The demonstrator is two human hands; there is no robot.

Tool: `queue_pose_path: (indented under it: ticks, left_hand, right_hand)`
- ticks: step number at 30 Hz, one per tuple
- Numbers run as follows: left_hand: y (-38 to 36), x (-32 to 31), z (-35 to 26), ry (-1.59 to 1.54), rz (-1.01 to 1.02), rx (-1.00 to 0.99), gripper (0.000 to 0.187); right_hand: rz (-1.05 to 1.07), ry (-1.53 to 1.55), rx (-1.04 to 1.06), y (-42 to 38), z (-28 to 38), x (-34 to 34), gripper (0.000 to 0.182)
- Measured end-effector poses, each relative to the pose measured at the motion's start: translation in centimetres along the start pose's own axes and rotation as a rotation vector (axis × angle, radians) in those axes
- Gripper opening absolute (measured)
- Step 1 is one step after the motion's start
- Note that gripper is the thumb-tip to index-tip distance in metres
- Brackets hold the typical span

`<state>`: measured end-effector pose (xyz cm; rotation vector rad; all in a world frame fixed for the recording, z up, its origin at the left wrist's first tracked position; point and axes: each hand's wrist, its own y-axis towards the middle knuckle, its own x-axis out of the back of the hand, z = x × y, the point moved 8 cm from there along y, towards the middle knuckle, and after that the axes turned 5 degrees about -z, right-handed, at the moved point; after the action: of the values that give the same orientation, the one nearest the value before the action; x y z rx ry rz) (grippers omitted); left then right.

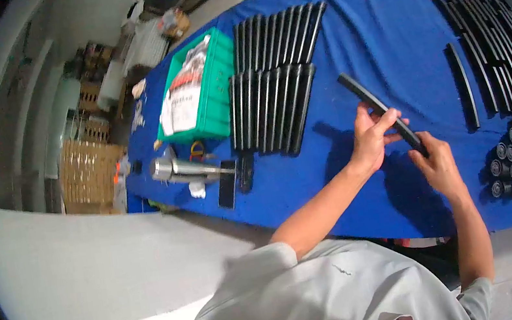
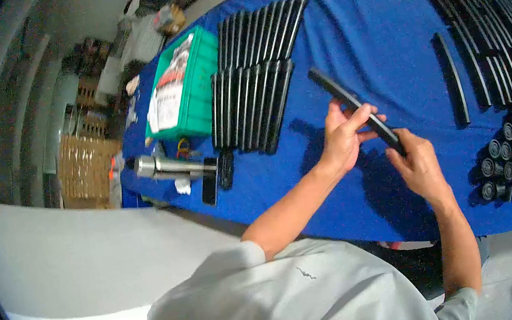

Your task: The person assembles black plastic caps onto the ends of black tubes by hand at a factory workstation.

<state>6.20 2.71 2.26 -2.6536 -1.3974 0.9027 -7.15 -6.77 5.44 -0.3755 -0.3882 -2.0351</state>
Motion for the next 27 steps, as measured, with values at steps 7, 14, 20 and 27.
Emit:
queue_pose_path:
  ticks: [7, 14, 20, 27]
  left_hand:
    - [-0.6, 1.0, -0.1, -0.023, -0.022, -0.014, 0.046]
    - [-0.3, 1.9, -0.1, 0.026, -0.021, -0.023, 0.044]
    - [-0.2, 1.6, -0.4, 0.09, -0.029, -0.034, 0.036]
    - [0.1, 1.1, 0.3, 0.186, 0.029, 0.022, 0.04]
  right_hand:
    - [0.038, -0.003, -0.039, -0.2, -0.4, -1.2, 0.027]
    - [0.177, 0.079, -0.093, -0.8, 1.0, -2.6, 0.037]
    - [0.282, 0.117, -0.137, -0.8, 0.2, -2.8, 0.041]
    - [0.386, 0.041, 0.018, -0.7, 0.6, -2.7, 0.05]
